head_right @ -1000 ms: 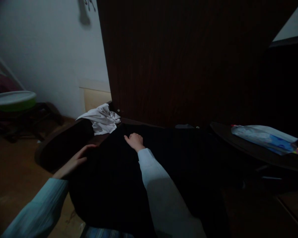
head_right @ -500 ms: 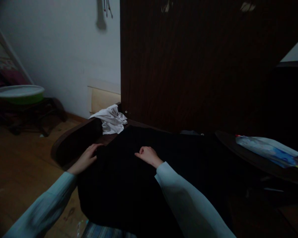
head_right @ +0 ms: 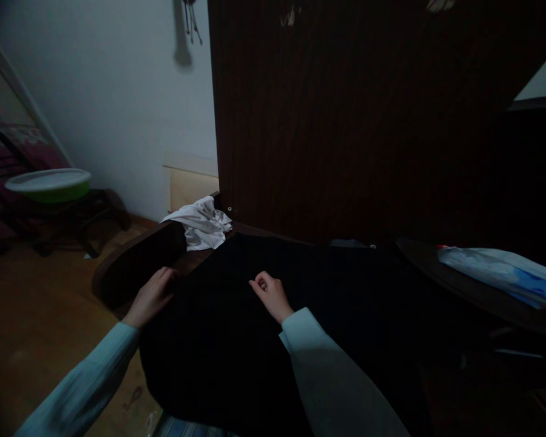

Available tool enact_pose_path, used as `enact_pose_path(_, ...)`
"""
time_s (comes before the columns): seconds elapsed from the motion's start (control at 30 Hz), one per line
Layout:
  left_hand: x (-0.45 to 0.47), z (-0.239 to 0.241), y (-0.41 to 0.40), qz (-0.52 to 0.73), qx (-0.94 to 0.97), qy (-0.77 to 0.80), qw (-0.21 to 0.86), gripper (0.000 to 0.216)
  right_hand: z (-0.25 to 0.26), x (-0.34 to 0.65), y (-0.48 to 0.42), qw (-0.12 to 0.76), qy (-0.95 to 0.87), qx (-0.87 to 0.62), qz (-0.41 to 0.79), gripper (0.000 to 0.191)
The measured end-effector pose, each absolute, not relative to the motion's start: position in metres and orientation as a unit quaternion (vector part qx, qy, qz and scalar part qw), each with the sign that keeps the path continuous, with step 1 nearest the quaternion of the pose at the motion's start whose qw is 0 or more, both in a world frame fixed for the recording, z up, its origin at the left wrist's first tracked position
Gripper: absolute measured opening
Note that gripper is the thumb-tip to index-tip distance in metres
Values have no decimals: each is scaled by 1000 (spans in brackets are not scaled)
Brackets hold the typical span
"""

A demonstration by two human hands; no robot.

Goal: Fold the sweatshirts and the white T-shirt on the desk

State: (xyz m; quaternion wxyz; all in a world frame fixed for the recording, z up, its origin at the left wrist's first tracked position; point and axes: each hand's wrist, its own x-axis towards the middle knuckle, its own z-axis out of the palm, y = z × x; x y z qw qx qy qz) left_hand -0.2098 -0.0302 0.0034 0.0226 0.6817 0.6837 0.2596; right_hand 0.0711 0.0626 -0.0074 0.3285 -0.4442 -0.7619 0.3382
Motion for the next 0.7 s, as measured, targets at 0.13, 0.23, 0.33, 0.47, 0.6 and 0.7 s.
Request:
enact_pose_path(0.13,-209,5,-30,263,685,679,18,21,-8,72,62,335,-781,-429,307,16)
enact_pose_path(0.23,-209,4,-29,268,690,672,15,20,-5,74,58,356,-829,-378,208,25)
enact_pose_path(0.33,-210,3,-29,267,691,671,15,20,-2,75,54,316,-884,-295,180,24)
enact_pose_path(0.47,-210,3,-28,267,684,678,23,19,-3,74,52,277,-907,-271,165,21)
enact_pose_path(0.6,-210,3,-27,274,673,686,31,18,-4,72,52,264,-906,-286,167,26)
enact_pose_path(0.7,-211,4,-26,280,665,691,46,19,-4,72,52,256,-894,-323,175,31)
